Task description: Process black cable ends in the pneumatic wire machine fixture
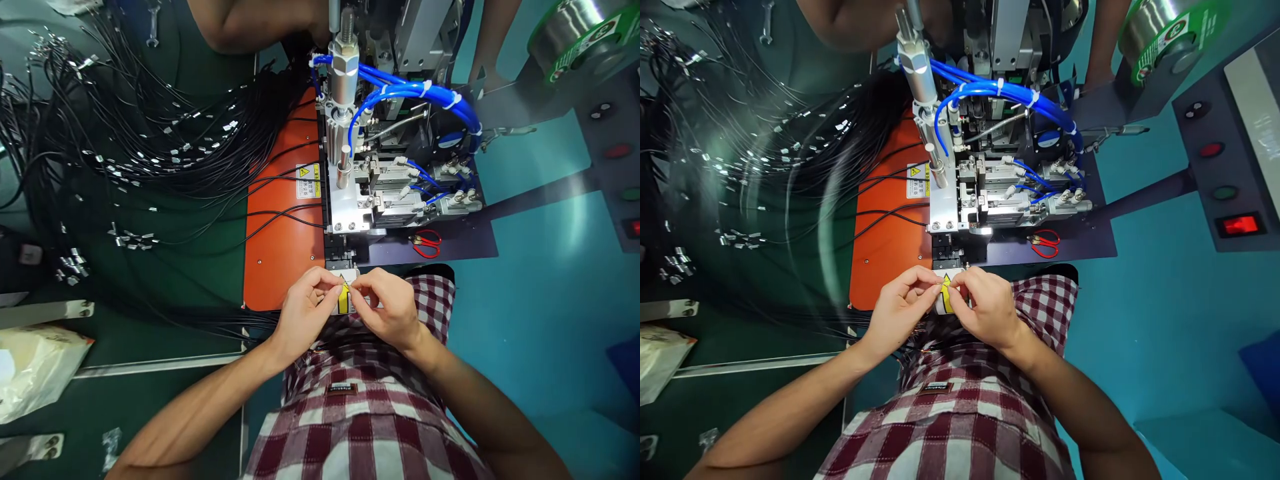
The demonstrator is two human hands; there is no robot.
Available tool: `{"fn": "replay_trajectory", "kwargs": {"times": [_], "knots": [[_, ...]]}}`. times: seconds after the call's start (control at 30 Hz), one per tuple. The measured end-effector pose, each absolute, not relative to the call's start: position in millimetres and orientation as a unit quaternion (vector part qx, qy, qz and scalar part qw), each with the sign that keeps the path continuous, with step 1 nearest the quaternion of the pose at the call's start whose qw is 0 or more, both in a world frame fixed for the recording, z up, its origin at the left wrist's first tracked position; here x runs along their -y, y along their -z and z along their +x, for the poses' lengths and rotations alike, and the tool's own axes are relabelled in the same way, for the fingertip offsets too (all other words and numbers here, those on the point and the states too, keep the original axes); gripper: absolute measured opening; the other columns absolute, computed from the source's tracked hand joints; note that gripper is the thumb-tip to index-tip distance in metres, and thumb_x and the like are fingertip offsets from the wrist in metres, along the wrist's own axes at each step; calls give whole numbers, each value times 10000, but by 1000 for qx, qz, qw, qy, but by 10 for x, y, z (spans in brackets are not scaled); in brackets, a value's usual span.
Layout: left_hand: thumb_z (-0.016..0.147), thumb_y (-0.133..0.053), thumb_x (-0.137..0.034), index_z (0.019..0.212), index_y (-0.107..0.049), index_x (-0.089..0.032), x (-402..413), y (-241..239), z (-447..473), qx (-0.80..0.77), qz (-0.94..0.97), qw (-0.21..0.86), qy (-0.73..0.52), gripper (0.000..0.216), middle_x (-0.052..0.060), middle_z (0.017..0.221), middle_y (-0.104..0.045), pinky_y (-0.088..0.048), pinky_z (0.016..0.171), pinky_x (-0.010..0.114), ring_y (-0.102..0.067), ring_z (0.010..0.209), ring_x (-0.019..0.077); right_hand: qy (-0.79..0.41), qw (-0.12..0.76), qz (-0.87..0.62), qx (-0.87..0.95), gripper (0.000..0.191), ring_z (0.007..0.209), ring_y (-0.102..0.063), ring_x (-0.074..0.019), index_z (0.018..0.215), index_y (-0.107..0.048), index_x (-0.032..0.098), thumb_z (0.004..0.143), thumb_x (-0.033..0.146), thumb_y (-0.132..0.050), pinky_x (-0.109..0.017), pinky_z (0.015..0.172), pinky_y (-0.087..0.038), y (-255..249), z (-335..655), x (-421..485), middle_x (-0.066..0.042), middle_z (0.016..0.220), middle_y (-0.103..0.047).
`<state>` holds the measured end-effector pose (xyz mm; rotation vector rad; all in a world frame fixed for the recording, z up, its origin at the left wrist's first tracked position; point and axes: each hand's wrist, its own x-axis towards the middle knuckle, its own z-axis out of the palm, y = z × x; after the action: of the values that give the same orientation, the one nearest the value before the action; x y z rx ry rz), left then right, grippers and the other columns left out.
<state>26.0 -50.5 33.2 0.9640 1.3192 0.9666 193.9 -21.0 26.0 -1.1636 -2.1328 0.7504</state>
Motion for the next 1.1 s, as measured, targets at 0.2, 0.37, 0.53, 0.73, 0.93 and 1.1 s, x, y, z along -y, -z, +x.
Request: {"fn": "replay_trajectory", "kwargs": {"times": [0.2, 0.37, 0.53, 0.73, 0.93, 1.1], "knots": [[845, -638, -255, 852, -604, -166, 508, -346, 256, -565, 386, 590, -429, 96, -3, 838, -576, -433, 601, 185, -536, 669, 71, -92, 366, -387, 841, 57, 582, -556, -115, 850, -613, 188, 831, 145, -645, -284, 571, -324, -160, 1912, 238, 1, 685, -682], [855, -621, -263, 864, -596, -175, 510, -347, 247, -571, 386, 585, -428, 92, -3, 847, -573, -421, 574, 194, -523, 638, 69, -87, 372, -380, 842, 54, 577, -561, -114, 850, -609, 183, 835, 143, -642, -282, 574, -326, -164, 1866, 241, -1, 683, -685], [876, -571, -212, 867, -609, -181, 534, -326, 235, -577, 502, 505, -400, 49, 27, 893, -583, -449, 711, 247, -562, 807, 134, -129, 284, -397, 863, 101, 564, -521, -125, 805, -593, 161, 894, 186, -553, -292, 577, -325, -321, 1846, 239, -19, 668, -647], [864, -580, -207, 857, -634, -187, 539, -335, 248, -566, 522, 505, -391, 58, 26, 887, -574, -437, 705, 241, -547, 808, 139, -402, 185, -467, 766, 136, 564, -478, -102, 781, -580, 177, 897, 229, -532, -241, 540, -322, -563, 1900, 41, 15, 685, -598], [813, -668, -269, 790, -637, -152, 492, -347, 223, -576, 402, 589, -400, 124, -6, 730, -555, -389, 565, 191, -486, 614, 78, -615, 241, -453, 599, 172, 573, -456, -97, 820, -596, 172, 884, 329, -570, -213, 504, -342, -390, 1915, -28, 26, 670, -542], [820, -676, -323, 845, -630, -148, 483, -300, 194, -573, 314, 640, -405, 183, -43, 585, -493, -301, 483, 172, -399, 512, 51, -590, 321, -485, 560, 172, 583, -486, -102, 883, -652, 165, 839, 330, -635, -228, 530, -385, -292, 1882, 132, -16, 770, -620]]}}
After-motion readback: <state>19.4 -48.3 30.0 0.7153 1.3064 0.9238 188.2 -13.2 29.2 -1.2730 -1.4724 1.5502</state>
